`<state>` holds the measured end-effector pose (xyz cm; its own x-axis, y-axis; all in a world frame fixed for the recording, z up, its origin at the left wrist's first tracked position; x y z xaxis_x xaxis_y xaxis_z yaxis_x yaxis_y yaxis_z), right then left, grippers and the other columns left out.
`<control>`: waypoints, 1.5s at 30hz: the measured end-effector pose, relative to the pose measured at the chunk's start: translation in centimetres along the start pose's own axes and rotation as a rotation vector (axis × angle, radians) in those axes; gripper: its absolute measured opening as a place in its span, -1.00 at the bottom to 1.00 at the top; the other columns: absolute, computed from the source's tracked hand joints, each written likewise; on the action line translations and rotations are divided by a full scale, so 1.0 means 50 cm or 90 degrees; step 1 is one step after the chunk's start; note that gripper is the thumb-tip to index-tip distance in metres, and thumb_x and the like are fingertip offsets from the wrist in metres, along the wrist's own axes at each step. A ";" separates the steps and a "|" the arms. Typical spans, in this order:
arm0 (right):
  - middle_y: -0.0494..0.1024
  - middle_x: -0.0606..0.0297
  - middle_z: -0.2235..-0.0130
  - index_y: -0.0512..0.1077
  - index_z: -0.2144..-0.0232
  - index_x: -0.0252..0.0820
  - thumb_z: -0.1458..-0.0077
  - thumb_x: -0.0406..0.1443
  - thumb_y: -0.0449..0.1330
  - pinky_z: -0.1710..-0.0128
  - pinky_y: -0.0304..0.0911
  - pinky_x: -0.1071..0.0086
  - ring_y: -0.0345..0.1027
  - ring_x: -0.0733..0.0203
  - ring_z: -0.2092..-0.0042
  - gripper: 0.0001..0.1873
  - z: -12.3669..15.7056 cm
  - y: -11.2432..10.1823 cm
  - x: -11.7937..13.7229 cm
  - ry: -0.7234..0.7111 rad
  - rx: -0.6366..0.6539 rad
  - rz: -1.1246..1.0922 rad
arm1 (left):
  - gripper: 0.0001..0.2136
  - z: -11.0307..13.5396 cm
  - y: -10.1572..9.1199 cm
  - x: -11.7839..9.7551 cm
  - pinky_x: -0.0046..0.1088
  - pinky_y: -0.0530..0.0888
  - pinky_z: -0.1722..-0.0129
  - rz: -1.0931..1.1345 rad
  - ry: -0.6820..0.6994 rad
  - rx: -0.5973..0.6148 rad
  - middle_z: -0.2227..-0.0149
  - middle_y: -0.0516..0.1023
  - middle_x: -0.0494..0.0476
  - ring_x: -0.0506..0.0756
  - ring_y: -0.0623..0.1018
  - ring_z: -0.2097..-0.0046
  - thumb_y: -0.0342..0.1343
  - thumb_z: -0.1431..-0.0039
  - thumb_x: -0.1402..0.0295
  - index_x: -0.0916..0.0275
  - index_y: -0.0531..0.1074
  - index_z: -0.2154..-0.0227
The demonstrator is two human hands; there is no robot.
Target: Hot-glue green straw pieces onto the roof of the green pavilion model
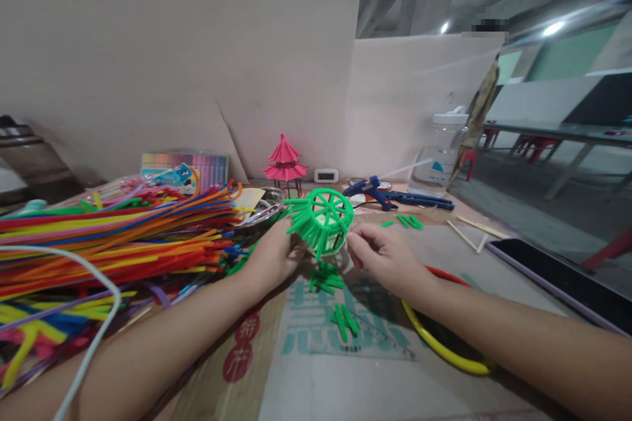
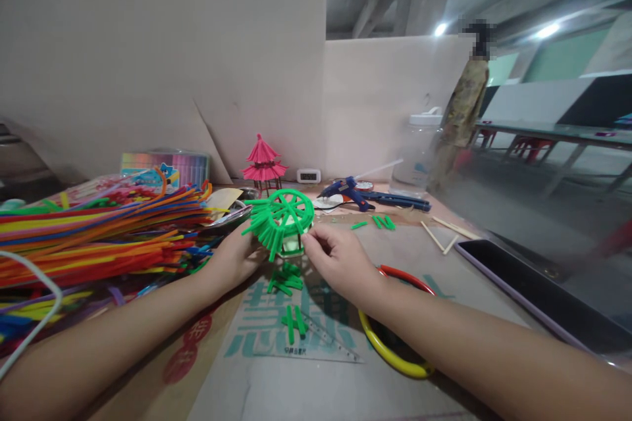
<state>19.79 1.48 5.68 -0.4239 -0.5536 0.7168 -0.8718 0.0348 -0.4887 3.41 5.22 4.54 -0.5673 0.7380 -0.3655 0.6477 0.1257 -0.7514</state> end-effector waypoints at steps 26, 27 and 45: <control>0.37 0.40 0.62 0.28 0.63 -0.14 -0.27 -0.24 0.01 0.50 0.11 0.44 0.22 0.33 0.54 -0.60 -0.001 0.004 -0.014 0.038 0.007 -0.026 | -0.59 0.000 0.000 0.003 -0.14 0.38 -0.19 0.009 -0.019 0.002 -0.07 0.49 0.17 0.23 0.45 -0.14 0.03 -0.07 0.56 0.20 0.41 -0.01; 0.37 0.40 0.62 0.28 0.63 -0.14 -0.27 -0.24 0.01 0.49 0.12 0.44 0.23 0.33 0.54 -0.60 -0.001 0.005 -0.015 0.042 0.013 -0.030 | -0.59 0.000 0.000 0.004 -0.14 0.38 -0.19 0.011 -0.019 0.002 -0.06 0.49 0.17 0.23 0.45 -0.14 0.03 -0.07 0.57 0.20 0.41 -0.01; 0.58 0.12 0.11 0.33 -0.14 -0.08 -0.19 -0.15 0.23 0.12 0.31 0.17 0.45 0.01 0.09 -0.52 -0.001 -0.032 0.057 -0.346 0.073 0.338 | -0.55 -0.003 0.001 0.003 -0.19 0.45 -0.13 0.036 -0.003 -0.007 -0.08 0.50 0.16 0.19 0.50 -0.06 0.01 -0.08 0.54 0.18 0.38 -0.07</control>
<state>19.98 -0.14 8.54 -0.5724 -0.8189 0.0415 -0.5422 0.3401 -0.7683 3.42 5.43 4.53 -0.5317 0.7409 -0.4104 0.6848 0.0908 -0.7231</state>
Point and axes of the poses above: each hand's wrist, its own z-axis away from the middle knuckle, its own y-axis out of the palm, x = y × z, the point moved 8 cm from there along -z, towards the middle knuckle
